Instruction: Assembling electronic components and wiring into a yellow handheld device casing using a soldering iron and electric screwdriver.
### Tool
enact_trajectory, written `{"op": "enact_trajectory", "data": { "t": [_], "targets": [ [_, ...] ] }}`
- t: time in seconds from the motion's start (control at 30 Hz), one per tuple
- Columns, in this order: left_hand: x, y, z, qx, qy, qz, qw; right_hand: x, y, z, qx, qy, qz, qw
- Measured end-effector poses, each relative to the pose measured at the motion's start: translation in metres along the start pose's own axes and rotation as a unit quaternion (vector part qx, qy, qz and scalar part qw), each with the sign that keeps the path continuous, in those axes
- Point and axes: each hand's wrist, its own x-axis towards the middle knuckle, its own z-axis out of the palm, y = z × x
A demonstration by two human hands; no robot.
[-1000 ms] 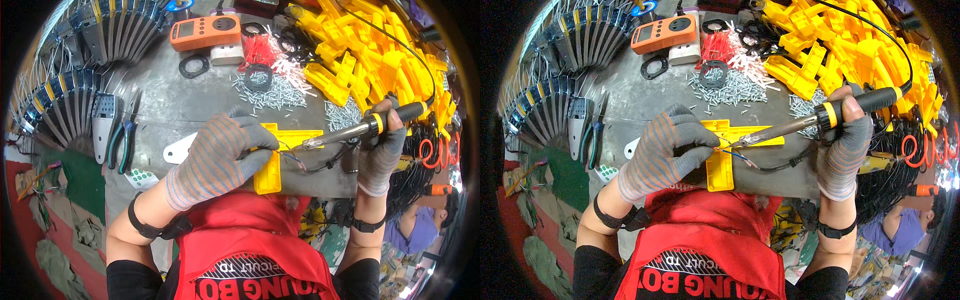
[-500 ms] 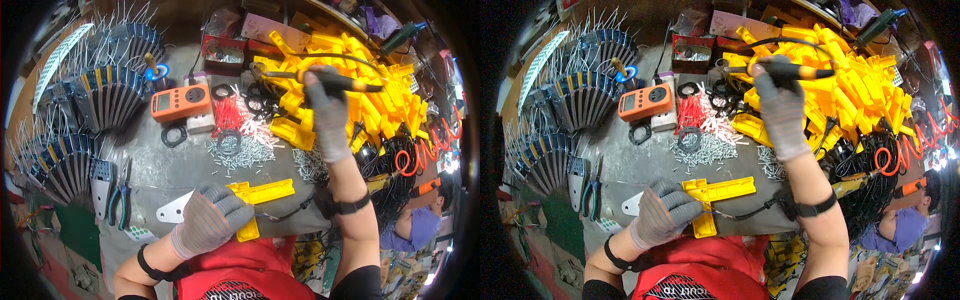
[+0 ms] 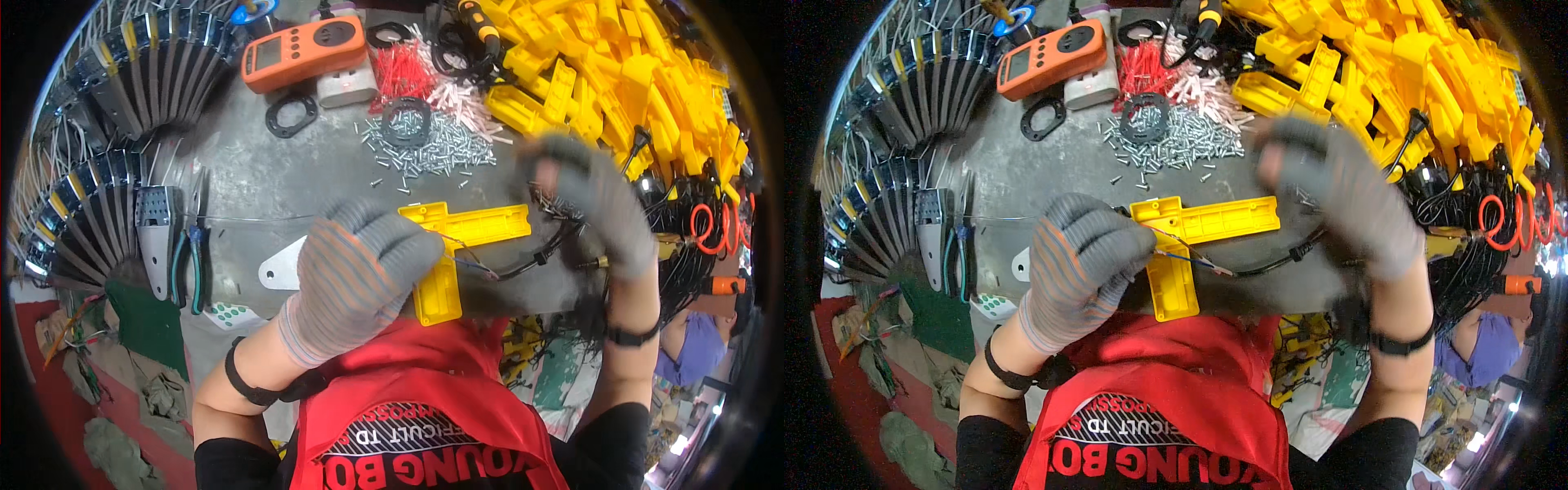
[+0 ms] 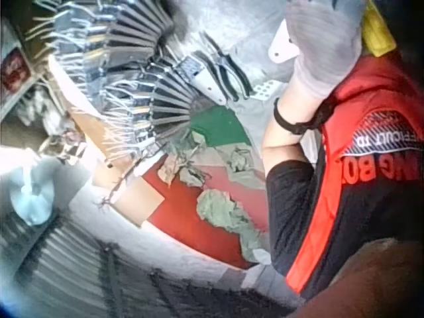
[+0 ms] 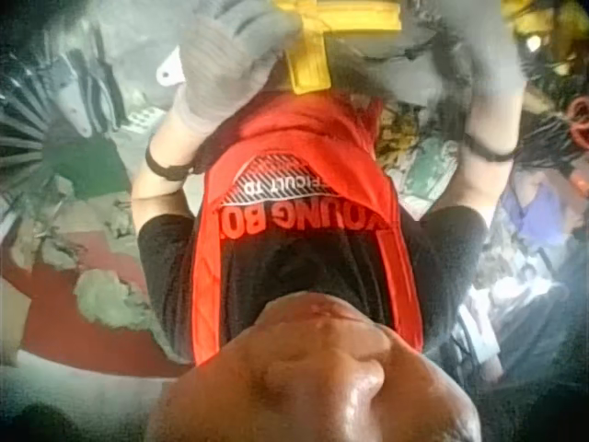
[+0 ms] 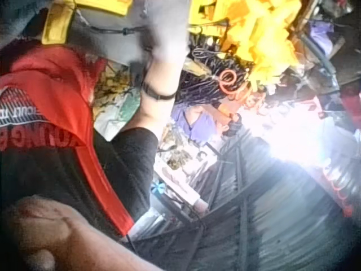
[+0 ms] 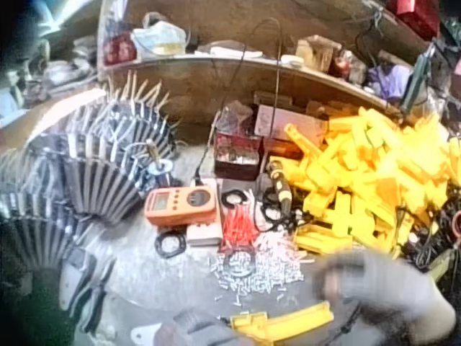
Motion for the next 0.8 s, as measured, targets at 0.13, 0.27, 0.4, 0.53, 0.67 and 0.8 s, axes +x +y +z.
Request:
{"op": "enact_trajectory", "data": {
  "t": [0.13,0.27,0.4,0.53,0.67,0.8],
  "targets": [
    [0.013,0.005,0.001,0.001,-0.020,-0.019,1.000,-0.055,0.038,0.055,-0.075,-0.043,-0.119,0.989],
    [0.016,0.007,-0.002,-0.018,-0.053,-0.034,0.998,-0.046,0.020,0.060,0.217,-0.195,0.120,0.949],
    [0.011,0.007,-0.006,-0.059,-0.059,-0.067,0.994,-0.036,0.033,0.054,0.281,-0.195,0.040,0.939],
    [0.011,0.010,-0.007,-0.064,-0.062,-0.078,0.993,-0.038,0.026,0.049,0.456,-0.193,0.128,0.859],
    [0.010,0.007,-0.007,-0.074,-0.066,-0.080,0.992,-0.035,0.020,0.050,0.331,-0.152,0.162,0.917],
    [0.011,0.003,-0.008,-0.105,-0.087,-0.087,0.987,-0.027,0.044,0.047,0.442,-0.225,0.091,0.863]
  ]
}}
